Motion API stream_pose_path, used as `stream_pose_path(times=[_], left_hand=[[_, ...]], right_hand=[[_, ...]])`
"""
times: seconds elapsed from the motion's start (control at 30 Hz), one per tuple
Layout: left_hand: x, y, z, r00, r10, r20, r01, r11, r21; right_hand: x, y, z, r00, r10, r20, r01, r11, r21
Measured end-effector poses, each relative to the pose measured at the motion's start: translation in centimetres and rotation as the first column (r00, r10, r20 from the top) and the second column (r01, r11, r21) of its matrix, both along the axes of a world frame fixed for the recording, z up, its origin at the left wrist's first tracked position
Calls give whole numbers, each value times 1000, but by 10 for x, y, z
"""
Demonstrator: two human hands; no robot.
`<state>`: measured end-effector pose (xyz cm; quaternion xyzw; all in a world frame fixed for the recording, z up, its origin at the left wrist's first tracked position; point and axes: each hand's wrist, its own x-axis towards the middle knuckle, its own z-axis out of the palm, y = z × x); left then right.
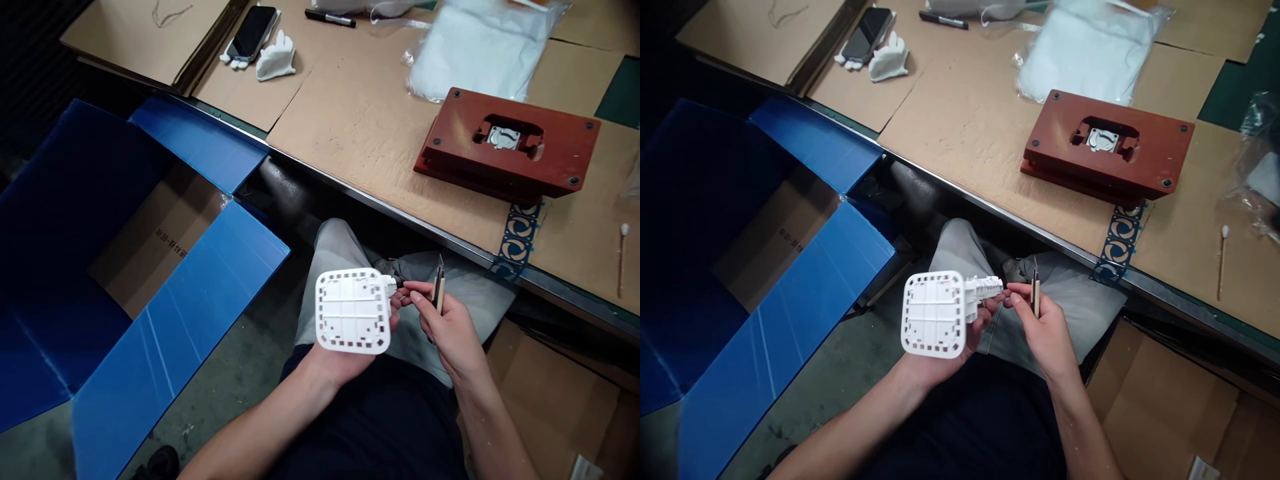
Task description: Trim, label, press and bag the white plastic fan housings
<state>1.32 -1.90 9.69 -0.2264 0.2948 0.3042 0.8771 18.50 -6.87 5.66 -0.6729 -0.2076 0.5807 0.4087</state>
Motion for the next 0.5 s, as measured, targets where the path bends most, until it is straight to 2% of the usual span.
stream_pose_path(times=[0.13,0.23,0.33,0.4,0.5], left_hand=[[-2,-3,-2,964,143,225,-143,990,-19],[-3,-5,-2,939,194,285,-208,978,22],[-4,-5,-6,925,196,326,-234,969,83],[-5,-2,-11,948,125,294,-182,968,174],[-11,7,-19,992,-65,108,22,935,354]], right_hand=[[0,-1,2,999,-29,17,29,999,24],[-1,0,4,995,-89,41,87,995,38],[0,1,3,994,-92,61,90,995,40],[4,1,-1,993,-59,102,56,998,35],[16,-4,-6,968,2,252,-14,999,45]])
